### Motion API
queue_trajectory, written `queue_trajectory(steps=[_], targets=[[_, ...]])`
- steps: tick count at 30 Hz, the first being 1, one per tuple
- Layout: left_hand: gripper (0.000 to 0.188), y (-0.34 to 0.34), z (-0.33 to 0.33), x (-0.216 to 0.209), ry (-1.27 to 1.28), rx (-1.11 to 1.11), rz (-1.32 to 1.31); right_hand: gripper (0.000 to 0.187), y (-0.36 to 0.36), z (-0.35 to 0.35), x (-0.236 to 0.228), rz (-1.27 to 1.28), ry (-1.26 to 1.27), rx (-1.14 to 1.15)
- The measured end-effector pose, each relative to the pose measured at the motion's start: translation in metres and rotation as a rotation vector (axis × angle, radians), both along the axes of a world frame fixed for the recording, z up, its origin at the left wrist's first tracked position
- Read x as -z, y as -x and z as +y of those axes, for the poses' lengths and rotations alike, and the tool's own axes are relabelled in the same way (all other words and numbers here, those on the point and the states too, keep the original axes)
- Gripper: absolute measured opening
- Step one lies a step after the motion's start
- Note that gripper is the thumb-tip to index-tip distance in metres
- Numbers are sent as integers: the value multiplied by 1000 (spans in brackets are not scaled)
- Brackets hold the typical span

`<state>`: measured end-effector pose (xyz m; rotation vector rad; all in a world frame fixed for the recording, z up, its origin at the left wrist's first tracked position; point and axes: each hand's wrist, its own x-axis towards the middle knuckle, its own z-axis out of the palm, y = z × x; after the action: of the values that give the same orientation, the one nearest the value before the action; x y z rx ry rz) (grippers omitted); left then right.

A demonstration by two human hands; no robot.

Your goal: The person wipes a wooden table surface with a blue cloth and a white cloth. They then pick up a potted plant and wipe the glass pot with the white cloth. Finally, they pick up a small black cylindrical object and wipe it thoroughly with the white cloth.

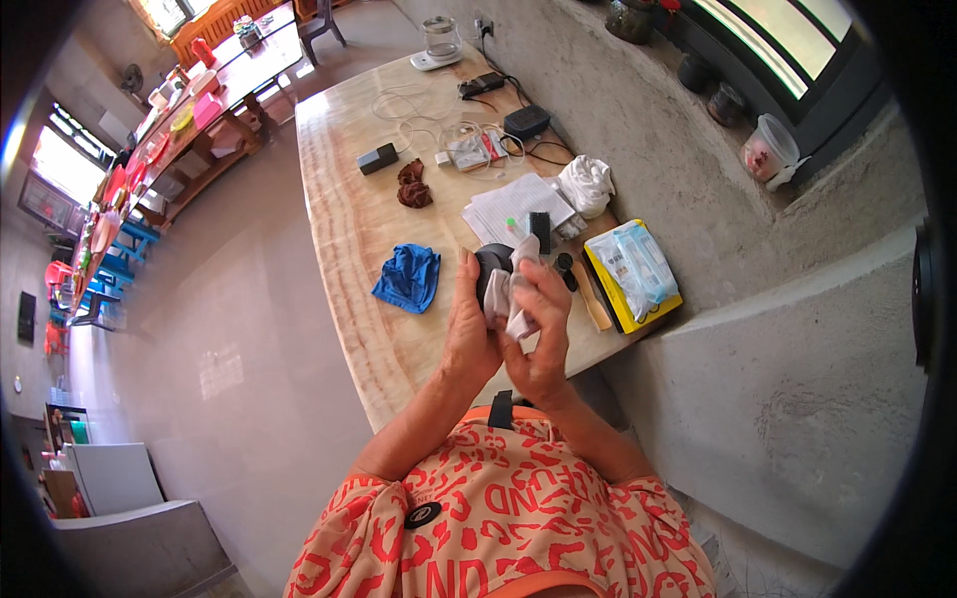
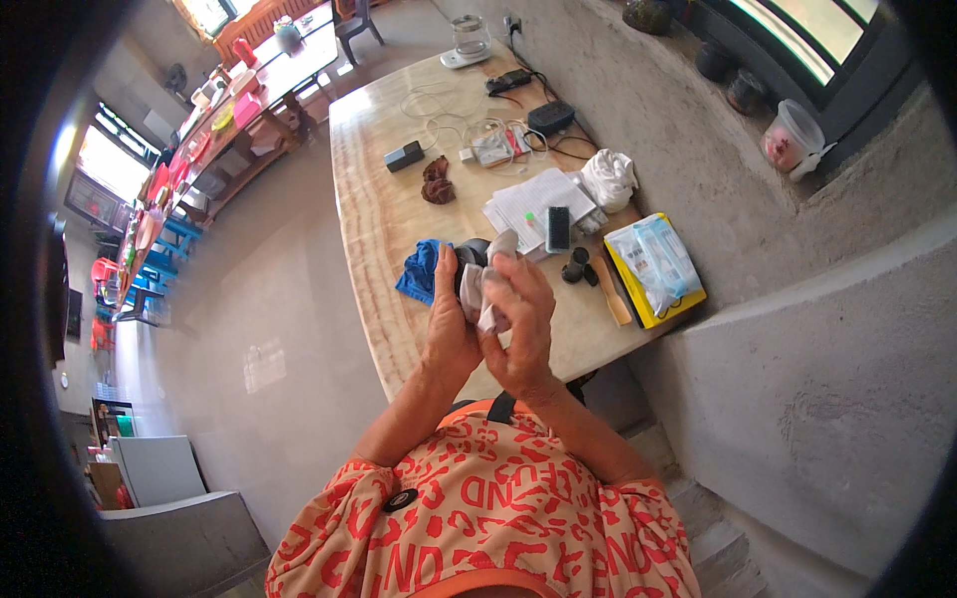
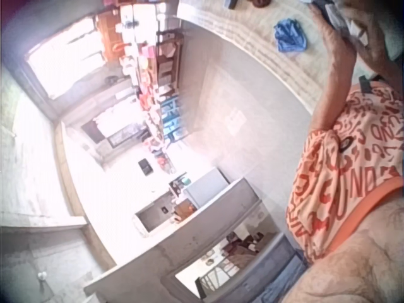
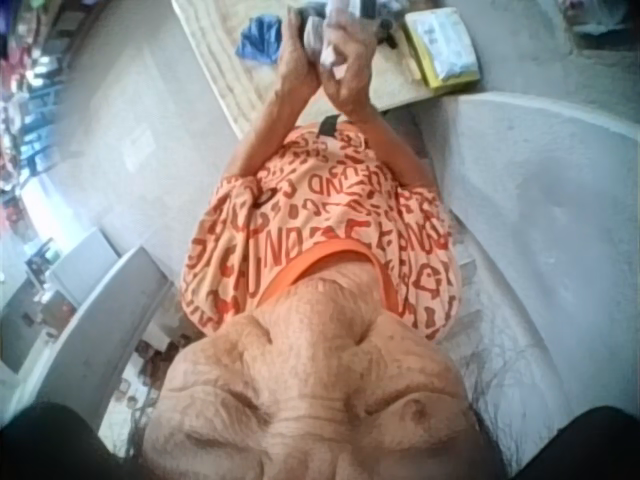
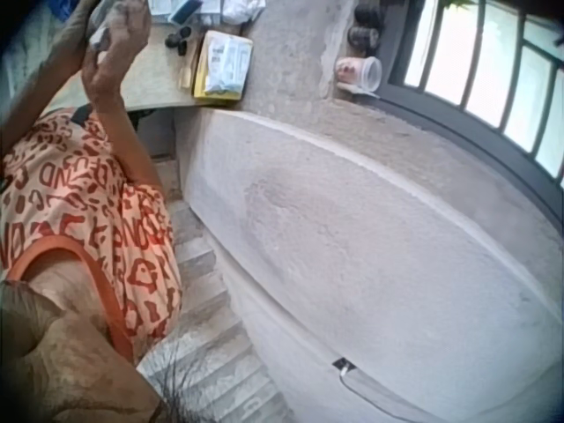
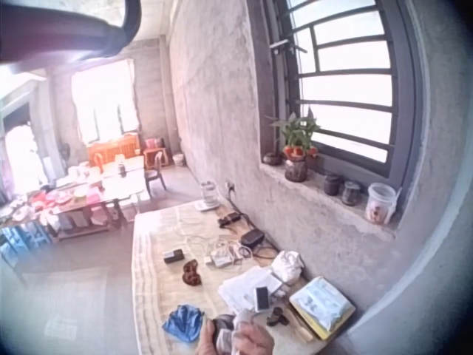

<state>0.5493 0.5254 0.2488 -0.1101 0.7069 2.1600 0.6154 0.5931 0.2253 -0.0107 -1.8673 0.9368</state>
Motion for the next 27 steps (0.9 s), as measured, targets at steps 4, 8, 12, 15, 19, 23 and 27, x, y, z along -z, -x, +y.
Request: queue_trajectory(steps=[4,8,12,15,19,23,27], targets=[[56,0,-4,0,-72,117,-63,30,-3,-8,0,18,-194,140],[53,-4,2,9,-70,82,-51,29,8,8,-12,44,-13,68],[46,-4,3,15,-18,31,51,20,20,30,-33,-189,299,-142],[46,-3,-6,23,32,126,128,12,36,53,-43,-461,577,-388],[47,-1,-4,16,-2,85,90,13,42,49,-41,-423,586,-406],[48,6,-1,13,-54,-28,13,20,34,18,-16,-173,364,-85],[50,15,-2,13,-24,-49,-82,38,15,-9,1,-73,28,53]])
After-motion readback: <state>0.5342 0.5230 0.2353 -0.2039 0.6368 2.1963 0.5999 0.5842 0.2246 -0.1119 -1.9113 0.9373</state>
